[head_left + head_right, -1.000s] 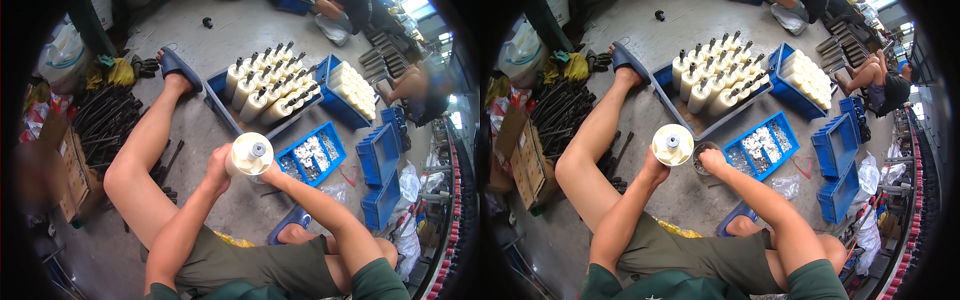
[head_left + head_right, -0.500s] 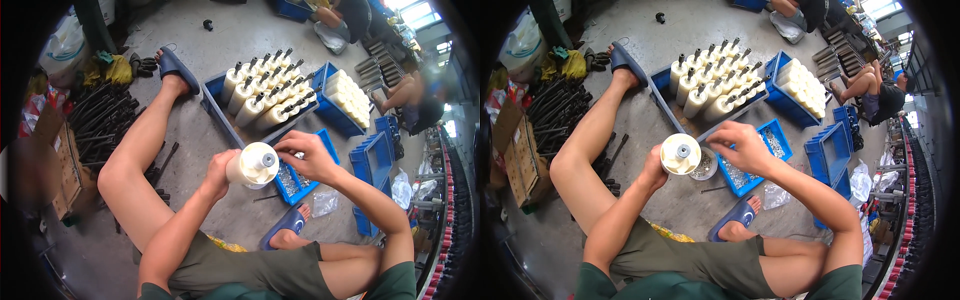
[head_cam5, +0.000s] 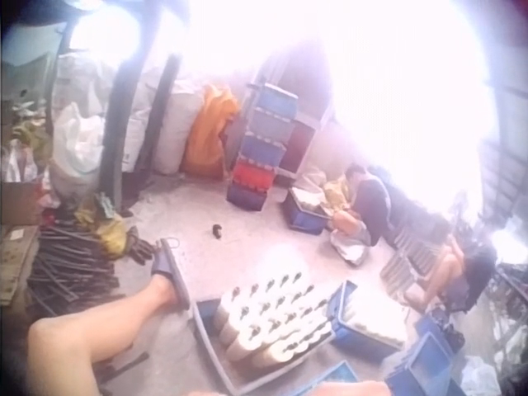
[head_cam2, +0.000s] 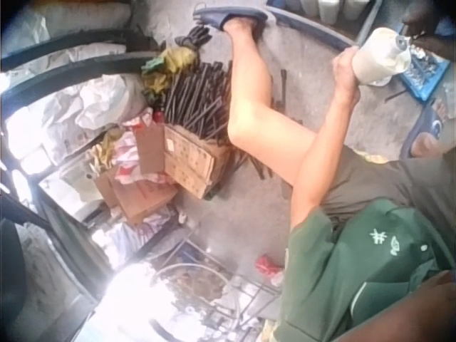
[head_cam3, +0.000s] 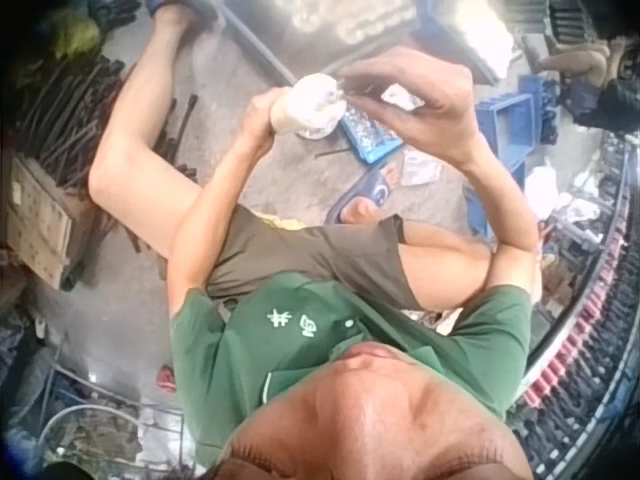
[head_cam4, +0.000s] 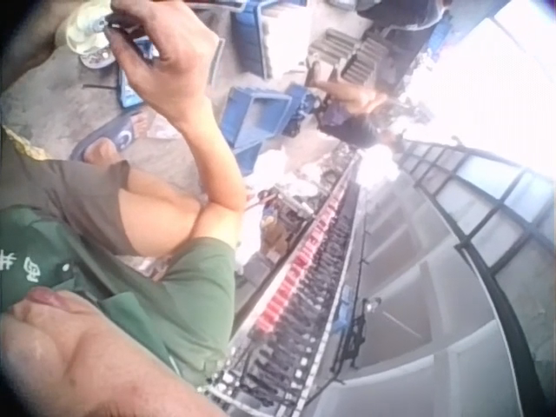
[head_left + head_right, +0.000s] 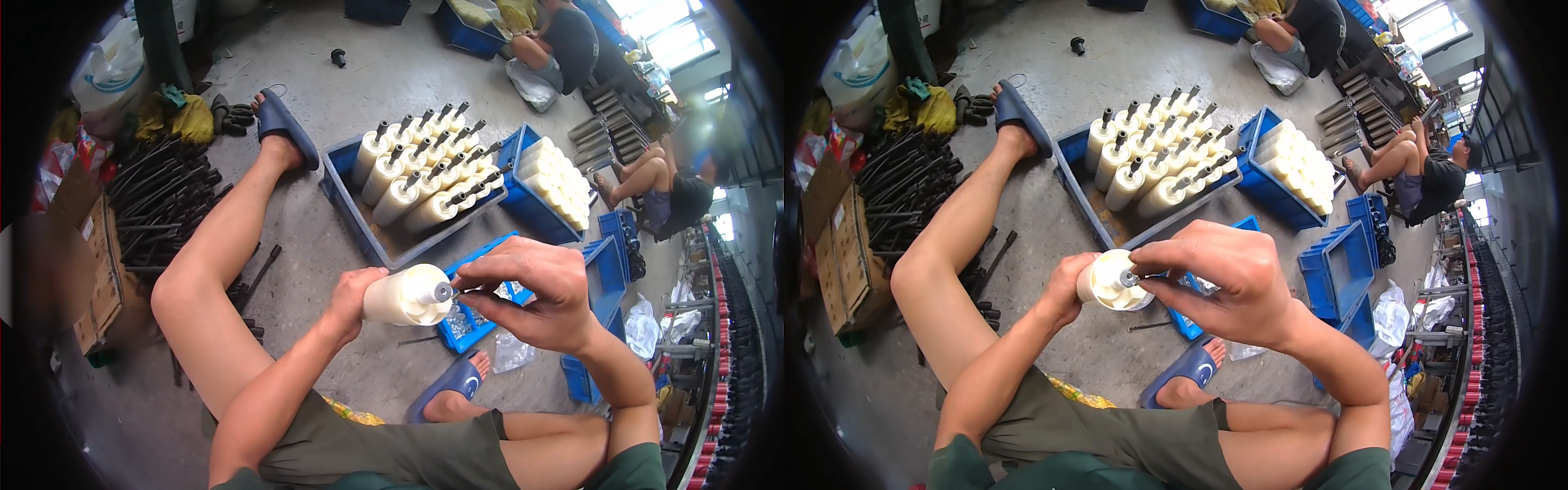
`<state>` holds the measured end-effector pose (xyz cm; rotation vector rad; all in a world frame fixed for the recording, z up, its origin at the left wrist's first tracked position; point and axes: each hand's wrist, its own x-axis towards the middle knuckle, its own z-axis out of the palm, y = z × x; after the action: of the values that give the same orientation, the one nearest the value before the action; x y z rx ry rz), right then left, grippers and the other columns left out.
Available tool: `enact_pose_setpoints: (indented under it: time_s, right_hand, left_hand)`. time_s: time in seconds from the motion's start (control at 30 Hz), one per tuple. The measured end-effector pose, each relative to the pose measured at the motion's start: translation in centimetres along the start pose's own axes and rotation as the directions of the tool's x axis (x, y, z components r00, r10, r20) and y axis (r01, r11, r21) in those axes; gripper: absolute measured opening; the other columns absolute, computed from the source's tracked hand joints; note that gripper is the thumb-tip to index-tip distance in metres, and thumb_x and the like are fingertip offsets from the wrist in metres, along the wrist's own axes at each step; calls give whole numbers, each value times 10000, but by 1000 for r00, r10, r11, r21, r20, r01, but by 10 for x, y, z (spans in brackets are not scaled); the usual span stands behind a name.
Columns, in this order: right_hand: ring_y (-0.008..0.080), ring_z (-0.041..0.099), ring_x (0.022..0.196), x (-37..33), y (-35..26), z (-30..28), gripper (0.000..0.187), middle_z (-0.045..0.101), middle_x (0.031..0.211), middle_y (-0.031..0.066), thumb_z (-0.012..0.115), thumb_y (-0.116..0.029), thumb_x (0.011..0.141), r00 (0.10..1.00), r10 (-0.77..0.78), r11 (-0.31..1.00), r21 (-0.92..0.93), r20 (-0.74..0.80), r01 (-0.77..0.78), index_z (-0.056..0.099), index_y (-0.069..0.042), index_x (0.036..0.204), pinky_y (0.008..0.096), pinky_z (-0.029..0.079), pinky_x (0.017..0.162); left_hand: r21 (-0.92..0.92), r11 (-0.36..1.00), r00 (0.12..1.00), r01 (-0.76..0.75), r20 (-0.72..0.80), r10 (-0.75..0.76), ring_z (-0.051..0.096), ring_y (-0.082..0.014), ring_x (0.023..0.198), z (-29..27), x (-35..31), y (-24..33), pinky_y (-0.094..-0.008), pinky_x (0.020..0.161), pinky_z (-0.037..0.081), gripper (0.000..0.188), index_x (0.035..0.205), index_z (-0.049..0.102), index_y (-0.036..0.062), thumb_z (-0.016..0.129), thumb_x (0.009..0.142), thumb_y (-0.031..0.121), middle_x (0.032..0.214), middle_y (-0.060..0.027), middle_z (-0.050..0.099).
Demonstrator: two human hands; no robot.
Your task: The person assembles cylindrical components by inserting metal pins and washers into a plastic cylinder using their hands.
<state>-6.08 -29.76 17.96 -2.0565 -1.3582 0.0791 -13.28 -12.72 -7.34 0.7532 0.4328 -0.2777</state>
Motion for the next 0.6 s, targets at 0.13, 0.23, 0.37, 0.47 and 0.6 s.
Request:
enact_pose_setpoints:
  time_s: [0.13,0.23,0.37,0.47,0.6]
  right_hand:
    - [211,715,727,-2,2,5,293,752,858,97,837,38,718,1000,6,999,-50,16,-6,731,-11,987,293,552,641]
    - [206,708,713,0,3,8,281,748,850,92,837,33,718,1000,-2,998,-68,17,3,736,-22,974,292,547,636]
    - [206,700,702,1,4,7,275,741,838,87,839,22,716,1000,13,998,-64,27,-11,738,-32,966,293,541,629]
    - [216,703,710,0,9,6,282,736,834,83,840,15,710,998,-28,996,-87,58,32,733,-32,966,301,552,633]
    - [228,665,709,0,6,8,273,674,784,68,791,12,717,991,-128,980,-145,42,133,712,-39,973,333,544,614]
  left_hand:
    - [22,1000,1000,-2,9,2,657,-169,728,2,-3,3,-302,690,498,272,859,722,16,625,909,265,817,-86,711]
    - [29,1000,1000,-2,5,2,656,-168,722,2,-2,2,-301,687,498,276,857,722,15,630,908,270,817,-85,711]
    - [50,999,1000,-2,-13,3,650,-164,718,2,-5,4,-301,687,497,284,843,720,12,631,908,274,797,-79,707]
    - [62,998,1000,12,-19,-11,639,-158,706,3,-3,5,-300,678,489,286,830,719,12,632,907,273,781,-75,701]
    - [77,997,999,-8,-41,11,620,-149,683,2,-3,2,-298,657,473,280,812,712,18,631,904,269,762,-67,691]
